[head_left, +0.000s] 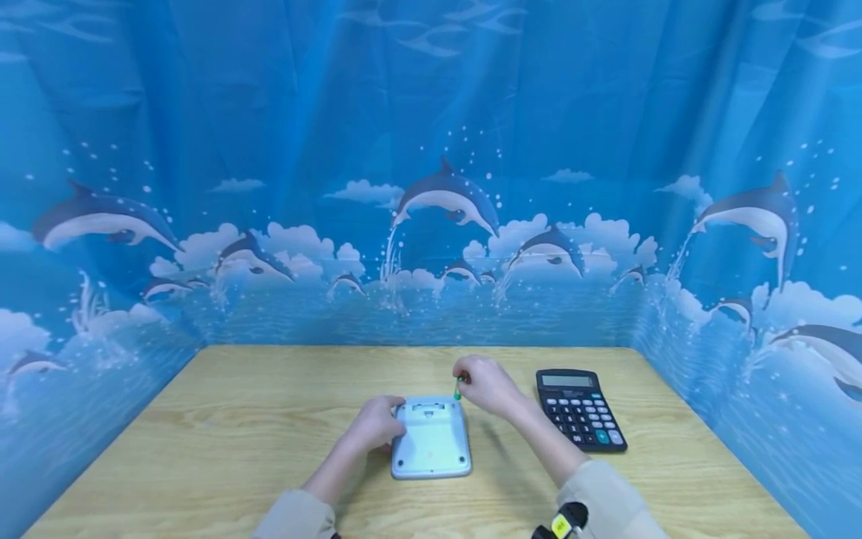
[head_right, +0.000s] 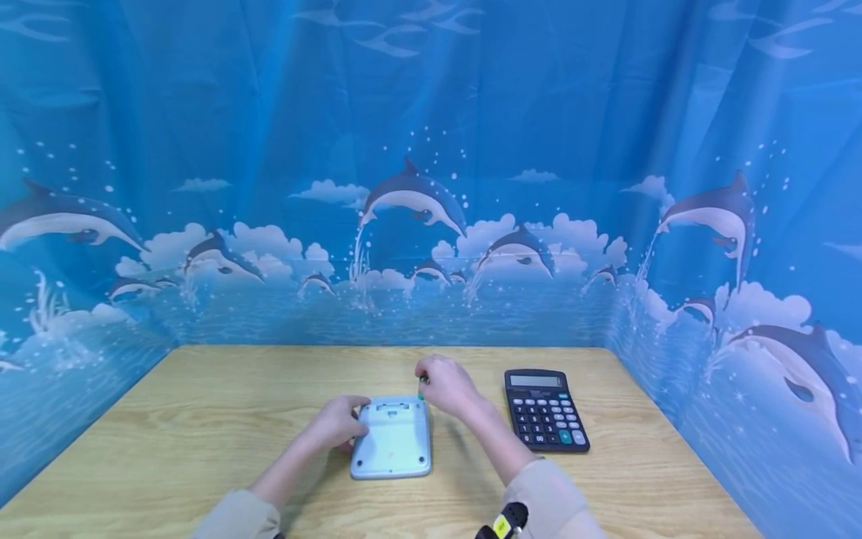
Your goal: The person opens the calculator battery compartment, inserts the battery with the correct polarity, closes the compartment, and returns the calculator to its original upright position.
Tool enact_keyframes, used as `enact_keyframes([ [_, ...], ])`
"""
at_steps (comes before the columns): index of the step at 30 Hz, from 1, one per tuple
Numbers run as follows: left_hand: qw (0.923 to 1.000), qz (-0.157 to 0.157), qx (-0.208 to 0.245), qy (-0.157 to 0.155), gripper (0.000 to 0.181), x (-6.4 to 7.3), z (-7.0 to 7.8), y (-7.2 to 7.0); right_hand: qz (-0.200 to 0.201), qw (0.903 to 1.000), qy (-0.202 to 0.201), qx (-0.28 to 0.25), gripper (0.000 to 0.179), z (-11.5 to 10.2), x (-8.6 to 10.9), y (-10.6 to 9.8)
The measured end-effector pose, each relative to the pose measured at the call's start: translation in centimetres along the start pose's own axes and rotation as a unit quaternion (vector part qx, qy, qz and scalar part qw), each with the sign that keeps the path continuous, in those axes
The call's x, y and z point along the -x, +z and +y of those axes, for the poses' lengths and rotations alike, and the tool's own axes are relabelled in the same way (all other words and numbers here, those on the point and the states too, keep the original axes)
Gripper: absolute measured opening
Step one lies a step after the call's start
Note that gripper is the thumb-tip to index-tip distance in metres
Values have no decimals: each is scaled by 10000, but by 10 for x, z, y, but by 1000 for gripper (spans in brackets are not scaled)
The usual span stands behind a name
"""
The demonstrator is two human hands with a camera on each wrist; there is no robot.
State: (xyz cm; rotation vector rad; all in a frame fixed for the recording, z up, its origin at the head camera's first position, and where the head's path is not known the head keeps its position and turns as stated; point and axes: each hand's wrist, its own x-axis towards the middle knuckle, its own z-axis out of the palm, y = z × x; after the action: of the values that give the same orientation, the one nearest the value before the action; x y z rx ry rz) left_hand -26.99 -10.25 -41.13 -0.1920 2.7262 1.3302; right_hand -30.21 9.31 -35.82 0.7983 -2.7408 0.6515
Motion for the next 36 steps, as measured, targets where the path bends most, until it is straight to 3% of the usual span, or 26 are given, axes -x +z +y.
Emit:
enact_keyframes([
  [5, 10000, -8, 7, 30, 56, 1, 0, 0, 172, 9996, -216, 24, 22, -3, -2, 5],
  [15, 10000, -69, -20, 9, 56, 0, -1, 0, 104, 9990, -417, -135, 22, -8, -6, 13],
  [27, 9999, -95, 57, 83, 58, -3, -1, -4, -88, 9974, -710, -22, 22, -13, -12, 17],
  [36, 9998, -138, 7, 122, 57, -3, -1, -2, -496, 9938, -937, 347, 19, -17, -13, 21],
])
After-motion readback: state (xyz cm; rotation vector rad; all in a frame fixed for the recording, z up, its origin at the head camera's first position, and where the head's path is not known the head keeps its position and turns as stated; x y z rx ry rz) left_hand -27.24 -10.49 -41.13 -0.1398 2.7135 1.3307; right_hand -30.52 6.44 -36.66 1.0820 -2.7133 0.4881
